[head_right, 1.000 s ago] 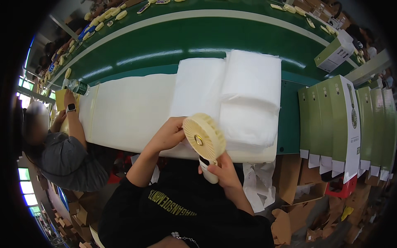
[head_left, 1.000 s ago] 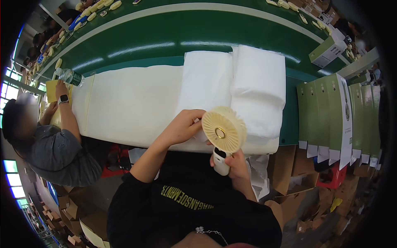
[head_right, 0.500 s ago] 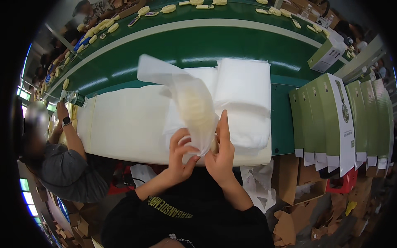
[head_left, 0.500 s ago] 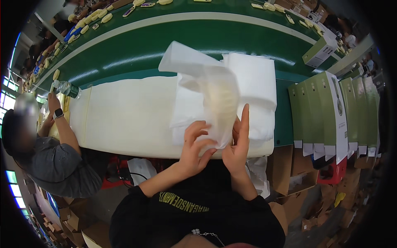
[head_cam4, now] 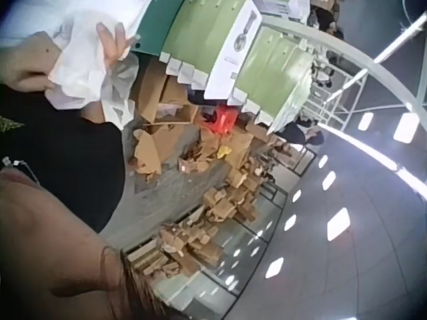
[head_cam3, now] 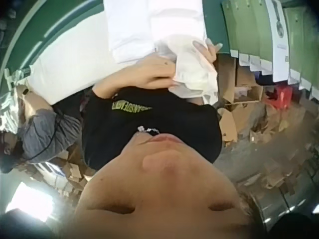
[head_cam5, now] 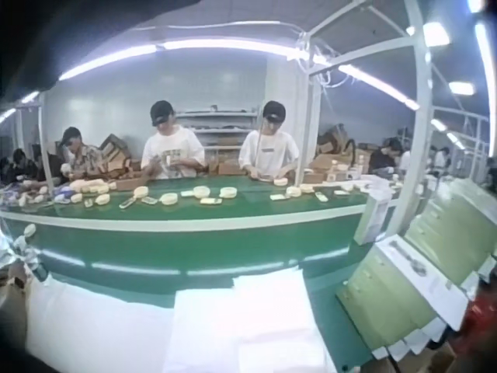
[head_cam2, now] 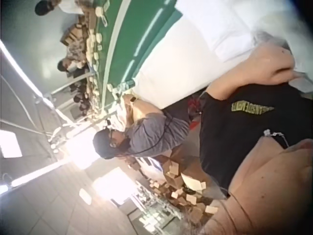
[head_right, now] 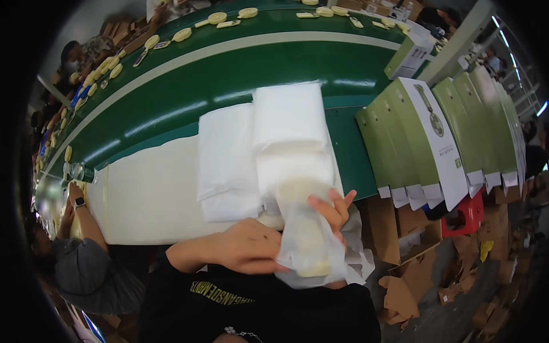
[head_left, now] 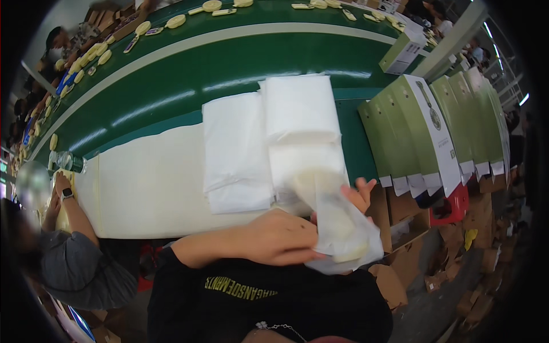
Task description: Packaging small handheld fans into foam padding and plastic bags on an assembly line.
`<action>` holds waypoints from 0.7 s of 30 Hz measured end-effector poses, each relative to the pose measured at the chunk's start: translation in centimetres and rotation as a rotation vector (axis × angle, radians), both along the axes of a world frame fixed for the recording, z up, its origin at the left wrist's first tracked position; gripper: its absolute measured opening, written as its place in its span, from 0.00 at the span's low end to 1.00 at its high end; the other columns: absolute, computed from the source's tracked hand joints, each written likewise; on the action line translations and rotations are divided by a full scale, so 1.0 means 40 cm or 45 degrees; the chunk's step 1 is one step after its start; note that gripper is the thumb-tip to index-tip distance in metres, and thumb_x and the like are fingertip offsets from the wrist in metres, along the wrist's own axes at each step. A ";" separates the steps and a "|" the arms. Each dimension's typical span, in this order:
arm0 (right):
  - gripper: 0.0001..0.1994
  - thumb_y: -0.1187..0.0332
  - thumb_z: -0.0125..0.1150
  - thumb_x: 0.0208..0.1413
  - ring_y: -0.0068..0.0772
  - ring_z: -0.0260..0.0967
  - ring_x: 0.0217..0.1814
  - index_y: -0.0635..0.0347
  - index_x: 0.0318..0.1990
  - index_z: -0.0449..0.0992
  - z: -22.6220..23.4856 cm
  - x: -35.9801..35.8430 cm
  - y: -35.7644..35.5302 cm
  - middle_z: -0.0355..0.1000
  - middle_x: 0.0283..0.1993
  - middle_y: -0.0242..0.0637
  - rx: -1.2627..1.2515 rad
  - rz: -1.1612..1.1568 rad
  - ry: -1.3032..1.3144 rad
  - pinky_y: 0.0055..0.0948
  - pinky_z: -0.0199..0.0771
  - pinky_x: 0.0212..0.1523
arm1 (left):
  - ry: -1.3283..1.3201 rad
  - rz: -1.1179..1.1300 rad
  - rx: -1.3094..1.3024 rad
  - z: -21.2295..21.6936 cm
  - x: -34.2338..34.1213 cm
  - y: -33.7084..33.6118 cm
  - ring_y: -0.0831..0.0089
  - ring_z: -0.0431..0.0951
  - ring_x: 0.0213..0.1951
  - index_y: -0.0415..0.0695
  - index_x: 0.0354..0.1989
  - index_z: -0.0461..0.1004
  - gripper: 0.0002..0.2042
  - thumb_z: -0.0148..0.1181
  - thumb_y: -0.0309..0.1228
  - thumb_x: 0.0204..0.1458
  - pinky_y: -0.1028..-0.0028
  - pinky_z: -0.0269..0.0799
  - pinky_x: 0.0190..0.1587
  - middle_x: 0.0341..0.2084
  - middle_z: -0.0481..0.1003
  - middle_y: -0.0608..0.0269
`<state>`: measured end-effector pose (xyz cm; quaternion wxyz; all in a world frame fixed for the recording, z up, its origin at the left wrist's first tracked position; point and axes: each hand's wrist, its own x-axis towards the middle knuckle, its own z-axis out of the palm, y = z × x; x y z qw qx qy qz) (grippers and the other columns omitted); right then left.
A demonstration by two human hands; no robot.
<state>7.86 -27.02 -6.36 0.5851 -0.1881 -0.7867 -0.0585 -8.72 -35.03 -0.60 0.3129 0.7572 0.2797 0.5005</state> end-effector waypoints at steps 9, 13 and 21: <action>0.32 0.60 0.58 0.54 0.37 0.66 0.32 0.52 0.62 0.48 0.081 0.126 -0.054 0.56 0.51 0.44 -0.844 0.552 0.889 0.43 0.74 0.34 | -0.024 0.141 0.699 0.070 0.285 0.496 0.65 0.73 0.46 0.48 0.45 0.72 0.18 0.66 0.30 0.44 0.60 0.65 0.53 0.44 0.74 0.68; 0.25 0.62 0.54 0.53 0.29 0.61 0.29 0.55 0.56 0.51 0.150 0.134 -0.050 0.57 0.39 0.39 -0.611 0.246 0.965 0.28 0.69 0.30 | 0.645 0.499 1.123 0.026 0.346 0.592 0.63 0.70 0.53 0.55 0.53 0.67 0.29 0.70 0.34 0.38 0.46 0.55 0.60 0.51 0.70 0.71; 0.25 0.58 0.52 0.59 0.36 0.65 0.41 0.64 0.56 0.54 0.349 0.397 0.096 0.61 0.42 0.40 -0.604 1.632 1.506 0.35 0.74 0.43 | 0.460 0.467 0.907 0.183 0.206 0.448 0.64 0.72 0.52 0.55 0.52 0.70 0.31 0.71 0.29 0.33 0.53 0.63 0.57 0.49 0.73 0.68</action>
